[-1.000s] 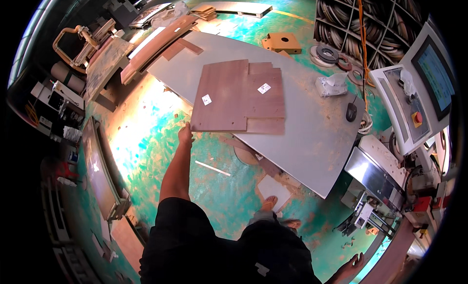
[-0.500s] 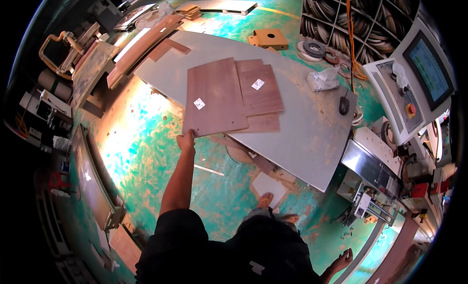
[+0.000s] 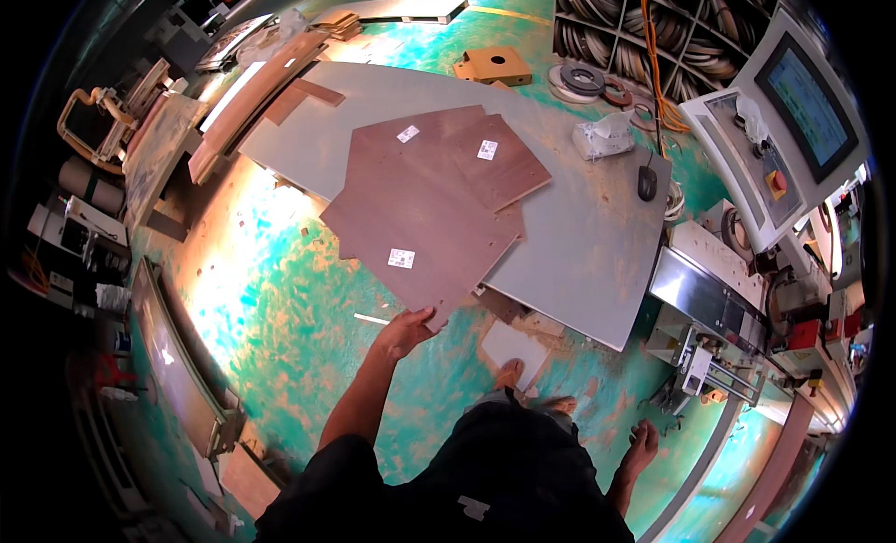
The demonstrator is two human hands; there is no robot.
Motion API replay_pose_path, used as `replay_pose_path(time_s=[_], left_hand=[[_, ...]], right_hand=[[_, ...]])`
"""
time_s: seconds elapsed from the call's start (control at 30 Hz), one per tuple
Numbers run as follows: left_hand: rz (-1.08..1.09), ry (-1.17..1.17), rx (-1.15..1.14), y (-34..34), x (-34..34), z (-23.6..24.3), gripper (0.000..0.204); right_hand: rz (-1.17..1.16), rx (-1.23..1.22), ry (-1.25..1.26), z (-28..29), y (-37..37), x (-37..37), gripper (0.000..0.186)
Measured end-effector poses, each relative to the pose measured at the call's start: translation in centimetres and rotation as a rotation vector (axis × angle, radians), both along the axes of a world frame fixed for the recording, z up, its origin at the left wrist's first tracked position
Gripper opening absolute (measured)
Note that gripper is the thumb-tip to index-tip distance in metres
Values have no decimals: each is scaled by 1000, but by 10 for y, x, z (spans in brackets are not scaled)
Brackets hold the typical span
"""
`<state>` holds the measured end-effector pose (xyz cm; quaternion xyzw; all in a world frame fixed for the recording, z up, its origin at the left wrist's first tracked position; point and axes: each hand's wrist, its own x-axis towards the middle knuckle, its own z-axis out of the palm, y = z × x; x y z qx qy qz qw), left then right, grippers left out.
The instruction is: The person feeds several wooden panels into an edge banding machine, picking them up from a stack and placing them on a table after processing.
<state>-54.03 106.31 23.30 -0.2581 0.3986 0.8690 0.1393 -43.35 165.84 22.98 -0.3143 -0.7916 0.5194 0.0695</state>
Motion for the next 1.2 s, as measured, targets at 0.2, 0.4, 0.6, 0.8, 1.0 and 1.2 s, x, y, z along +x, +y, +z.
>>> replay_pose_path(time_s=[0.2, 0.4, 0.6, 0.8, 1.0, 1.2], left_hand=[[553, 115, 200, -4, 1, -24, 44], [490, 103, -80, 22, 0, 17, 49], [385, 161, -162, 82, 32, 93, 59], [26, 293, -135, 161, -5, 133, 61], [-485, 251, 15, 263, -49, 100, 59], [-826, 94, 132, 365, -76, 47, 53]], right_hand=[[306, -271, 18, 38, -111, -68, 31], [577, -414, 15, 63, -165, -119, 29], [537, -480, 93, 106, -197, -146, 42], [84, -1085, -17, 114, -152, -135, 66], [-299, -1192, 172, 126, -70, -82, 68], [-693, -1156, 477, 77, -34, -8, 64]])
